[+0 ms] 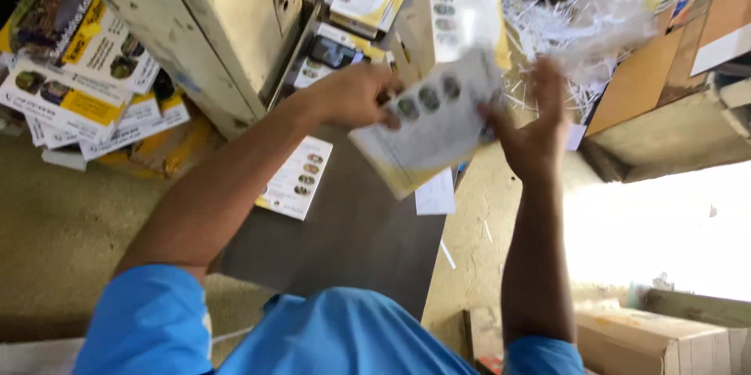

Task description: Sorting and stacking printed brochures on a metal production table

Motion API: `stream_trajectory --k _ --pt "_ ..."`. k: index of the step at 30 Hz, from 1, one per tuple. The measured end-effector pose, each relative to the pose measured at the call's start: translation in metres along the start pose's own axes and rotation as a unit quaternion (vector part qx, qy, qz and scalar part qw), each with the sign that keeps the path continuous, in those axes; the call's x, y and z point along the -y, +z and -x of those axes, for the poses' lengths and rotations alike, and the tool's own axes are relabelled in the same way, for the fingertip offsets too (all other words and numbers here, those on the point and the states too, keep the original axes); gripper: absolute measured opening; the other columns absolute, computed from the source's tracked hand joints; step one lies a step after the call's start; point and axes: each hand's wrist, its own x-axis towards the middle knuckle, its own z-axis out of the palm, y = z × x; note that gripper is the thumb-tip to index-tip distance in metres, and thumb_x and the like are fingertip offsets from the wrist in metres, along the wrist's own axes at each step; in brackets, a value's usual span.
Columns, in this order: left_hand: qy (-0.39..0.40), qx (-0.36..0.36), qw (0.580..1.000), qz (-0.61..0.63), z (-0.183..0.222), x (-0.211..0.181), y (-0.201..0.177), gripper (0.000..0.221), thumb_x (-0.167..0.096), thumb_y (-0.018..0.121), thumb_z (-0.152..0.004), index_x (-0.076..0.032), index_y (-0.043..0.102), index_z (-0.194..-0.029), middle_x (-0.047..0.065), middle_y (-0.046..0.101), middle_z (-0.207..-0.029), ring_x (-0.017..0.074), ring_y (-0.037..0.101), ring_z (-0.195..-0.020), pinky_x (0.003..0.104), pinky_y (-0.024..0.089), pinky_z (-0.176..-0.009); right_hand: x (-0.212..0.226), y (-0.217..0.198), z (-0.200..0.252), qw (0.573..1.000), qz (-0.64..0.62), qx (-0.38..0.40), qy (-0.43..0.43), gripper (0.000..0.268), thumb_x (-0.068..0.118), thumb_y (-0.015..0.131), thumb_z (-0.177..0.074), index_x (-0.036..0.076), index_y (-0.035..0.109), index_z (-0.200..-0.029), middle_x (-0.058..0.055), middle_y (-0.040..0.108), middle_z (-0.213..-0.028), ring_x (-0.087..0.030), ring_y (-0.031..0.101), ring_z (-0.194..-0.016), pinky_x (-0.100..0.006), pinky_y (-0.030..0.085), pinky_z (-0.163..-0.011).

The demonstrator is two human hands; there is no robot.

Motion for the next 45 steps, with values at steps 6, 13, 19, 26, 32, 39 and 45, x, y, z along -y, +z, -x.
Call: stream_trajectory --k 6,13,19,26,32,39,45 --pt "-0.151 0.065 0.981 0.108 0.111 0.133 0.108 0.053 -0.023 0.089 -0.076 -0.013 0.073 -0.125 0.017 0.079 -0.101 0.0290 0.075 -0.098 0.037 0.059 -0.086 -0.002 0.098 0.150 0.854 -0.298 0.255 0.341 0.020 0.005 0.087 -0.080 0.005 0.072 -0.093 -0.002 0.071 -0.077 -0.011 0.067 -0.068 -0.024 0.051 -0.065" --pt "-0.234 -0.334 0.850 0.333 0.226 0.186 0.262 0.050 -0.006 0.090 -0.079 0.005 0.068 -0.122 0.028 0.074 -0.110 0.0396 0.071 -0.111 0.049 0.058 -0.092 -0.044 0.166 0.278 0.873 -0.319 0.181 0.321 0.025 -0.004 0.086 -0.083 0.001 0.067 -0.099 -0.008 0.068 -0.086 -0.012 0.061 -0.080 -0.029 0.053 -0.066" --pt "-0.133 -0.396 0.875 0.243 0.256 0.200 0.297 0.034 0.001 0.088 -0.078 -0.013 0.075 -0.106 0.007 0.076 -0.099 0.0259 0.074 -0.102 0.037 0.058 -0.091 -0.043 0.182 0.298 0.899 -0.287 0.236 0.233 0.030 -0.009 0.092 -0.072 0.004 0.076 -0.094 -0.010 0.071 -0.085 -0.014 0.065 -0.078 -0.028 0.052 -0.071" --pt "-0.069 -0.424 0.862 0.270 0.244 0.201 0.312 0.040 0.000 0.087 -0.073 -0.011 0.066 -0.105 0.007 0.070 -0.102 0.0230 0.068 -0.106 0.038 0.052 -0.099 -0.029 0.195 0.304 0.852 -0.437 0.237 0.161 0.041 -0.014 0.076 -0.077 -0.003 0.057 -0.112 -0.031 0.062 -0.124 -0.041 0.060 -0.125 -0.053 0.045 -0.105" --pt "-0.030 -0.421 0.844 0.332 0.235 0.202 0.308 0.037 0.016 0.080 -0.075 -0.007 0.060 -0.097 0.011 0.068 -0.096 0.0225 0.066 -0.098 0.037 0.052 -0.090 -0.036 0.210 0.314 0.869 -0.421 0.176 0.190 0.040 -0.011 0.085 -0.077 0.003 0.051 -0.095 -0.021 0.065 -0.104 -0.026 0.066 -0.095 -0.036 0.053 -0.080" --pt "-0.067 -0.384 0.864 0.319 0.232 0.197 0.313 0.033 0.012 0.084 -0.079 -0.007 0.068 -0.100 0.011 0.071 -0.095 0.0220 0.069 -0.095 0.037 0.056 -0.084 -0.044 0.207 0.319 0.881 -0.406 0.167 0.176 0.040 -0.016 0.086 -0.073 0.000 0.058 -0.097 -0.022 0.069 -0.097 -0.028 0.070 -0.090 -0.038 0.054 -0.078" --pt "-0.089 -0.380 0.869 0.306 0.233 0.194 0.313 0.031 0.009 0.087 -0.078 -0.007 0.070 -0.099 0.012 0.073 -0.095 0.0243 0.071 -0.094 0.038 0.058 -0.084 -0.043 0.206 0.325 0.881 -0.391 0.180 0.195 0.037 -0.017 0.085 -0.073 -0.001 0.060 -0.096 -0.022 0.072 -0.095 -0.029 0.072 -0.092 -0.039 0.055 -0.081"
